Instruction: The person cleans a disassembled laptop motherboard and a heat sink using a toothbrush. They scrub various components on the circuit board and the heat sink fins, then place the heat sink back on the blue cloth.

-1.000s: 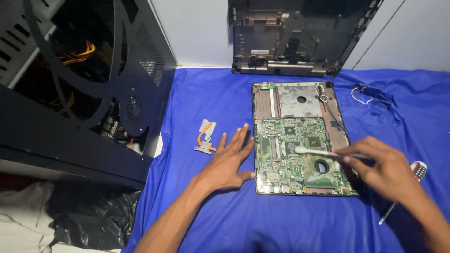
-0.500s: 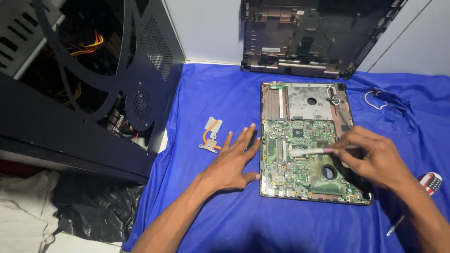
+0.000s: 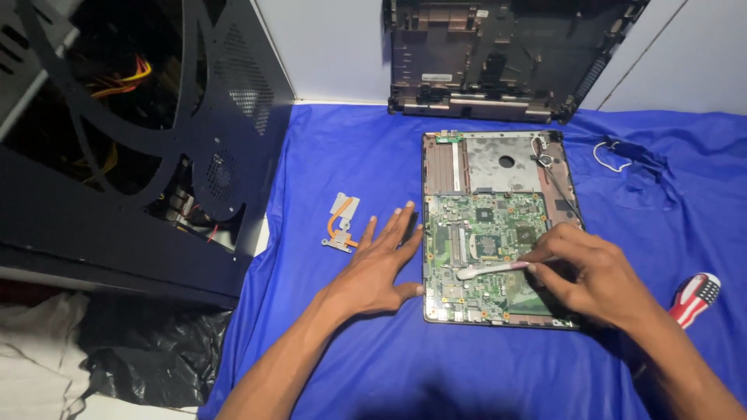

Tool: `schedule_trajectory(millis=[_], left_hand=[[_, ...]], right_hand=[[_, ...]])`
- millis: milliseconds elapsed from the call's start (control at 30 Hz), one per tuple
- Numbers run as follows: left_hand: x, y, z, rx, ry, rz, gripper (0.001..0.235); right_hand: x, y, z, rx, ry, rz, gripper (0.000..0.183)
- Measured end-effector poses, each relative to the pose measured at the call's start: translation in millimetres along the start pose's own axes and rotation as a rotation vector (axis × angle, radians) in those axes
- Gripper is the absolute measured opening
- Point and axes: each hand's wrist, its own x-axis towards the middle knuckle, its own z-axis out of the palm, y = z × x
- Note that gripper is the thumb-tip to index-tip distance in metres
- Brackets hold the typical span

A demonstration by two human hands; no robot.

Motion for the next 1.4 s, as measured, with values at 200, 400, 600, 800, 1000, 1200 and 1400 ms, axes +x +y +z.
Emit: schedule_trajectory(millis=[200,400,600,800,1000,1200,1400], left_hand=[[0,0,-1,-0.012,-0.001,0.001,0.095],[0,1,-2,-0.004,-0.016,-0.007,0.097],[1,3,-4,-0.010,-0.021,-0.010,0.095],[0,6,-8,-0.010,-0.038,-0.015,0.096],[0,4,-7,-0.013,-0.034,-0.013,0.097],[0,4,-6,0.001,-0.020,-0.007,0.095],[1,1,-2,0.009,-0.018,-0.003,0.099]], right_hand=[[-20,56,-11,-0.484,0.130,0.192,0.036],[-11,36,0,-0.364,0.037,0.189,0.026],[-14,46,-9,-0.319,0.157,0.120,0.028],[-21,88,-18,-0.668,0.380,0.245,0.029],[-4,42,-5,-0.328,0.178,0.206,0.018],[-7,57,-14,-0.465,0.160,0.249,0.024],[-12,77,-24,-0.583,0.252,0.290,0.027]])
